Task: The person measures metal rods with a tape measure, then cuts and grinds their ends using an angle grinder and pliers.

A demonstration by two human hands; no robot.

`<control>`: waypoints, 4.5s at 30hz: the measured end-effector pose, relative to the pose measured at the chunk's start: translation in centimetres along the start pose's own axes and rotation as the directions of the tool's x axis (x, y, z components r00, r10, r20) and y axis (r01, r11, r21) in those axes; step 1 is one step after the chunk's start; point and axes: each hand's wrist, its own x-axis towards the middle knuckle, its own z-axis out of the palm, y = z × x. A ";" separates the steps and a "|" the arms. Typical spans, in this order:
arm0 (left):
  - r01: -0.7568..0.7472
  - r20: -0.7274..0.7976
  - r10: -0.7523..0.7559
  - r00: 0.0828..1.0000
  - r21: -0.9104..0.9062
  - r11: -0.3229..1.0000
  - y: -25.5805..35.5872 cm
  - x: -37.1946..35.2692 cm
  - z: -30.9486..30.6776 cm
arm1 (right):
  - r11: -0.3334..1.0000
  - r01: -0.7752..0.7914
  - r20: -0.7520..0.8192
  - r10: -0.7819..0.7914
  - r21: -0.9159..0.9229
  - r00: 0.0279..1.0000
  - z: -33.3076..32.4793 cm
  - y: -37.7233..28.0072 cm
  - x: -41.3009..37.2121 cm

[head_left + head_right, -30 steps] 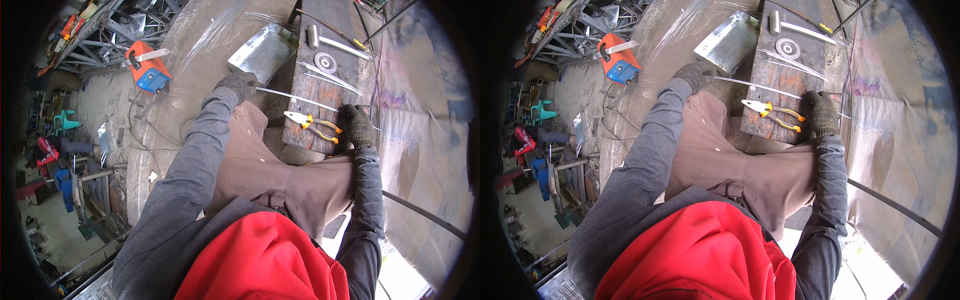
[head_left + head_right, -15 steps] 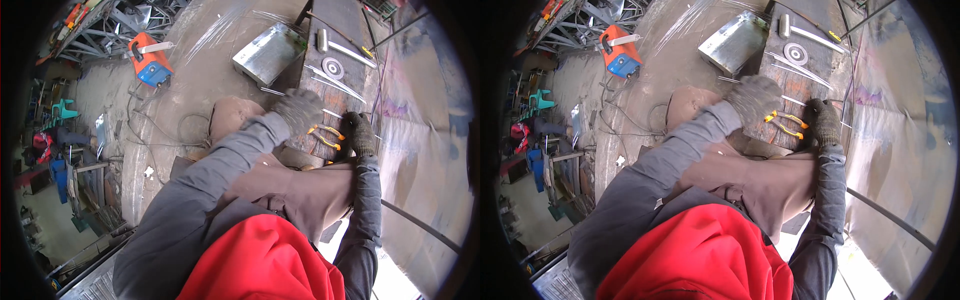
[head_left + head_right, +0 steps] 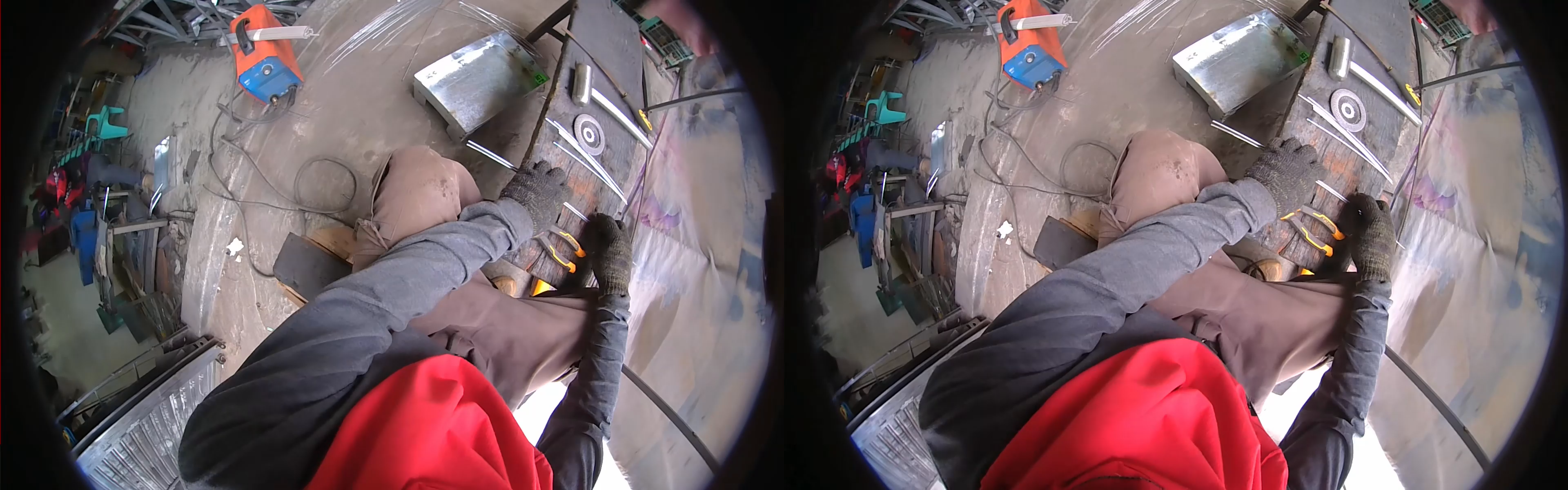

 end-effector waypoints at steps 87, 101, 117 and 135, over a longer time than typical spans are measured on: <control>-0.133 0.312 0.043 0.949 0.271 0.953 7.2 4.6 -0.9 | 0.369 -0.912 0.513 0.756 0.178 0.406 28.3 20.8 -16.6; -0.122 0.283 0.050 0.958 0.244 0.962 6.2 4.2 -0.4 | 0.358 -0.605 -0.132 0.913 0.712 0.385 11.1 16.0 -23.3; -0.044 0.250 -0.015 0.968 0.229 0.972 5.5 3.8 -0.1 | 0.341 -0.024 -0.330 0.924 0.940 0.192 1.4 5.3 -26.9; -0.371 0.235 0.435 0.869 -0.270 0.888 25.9 -7.5 3.2 | 0.518 0.264 -0.551 0.832 0.814 0.068 -9.2 -0.8 -23.7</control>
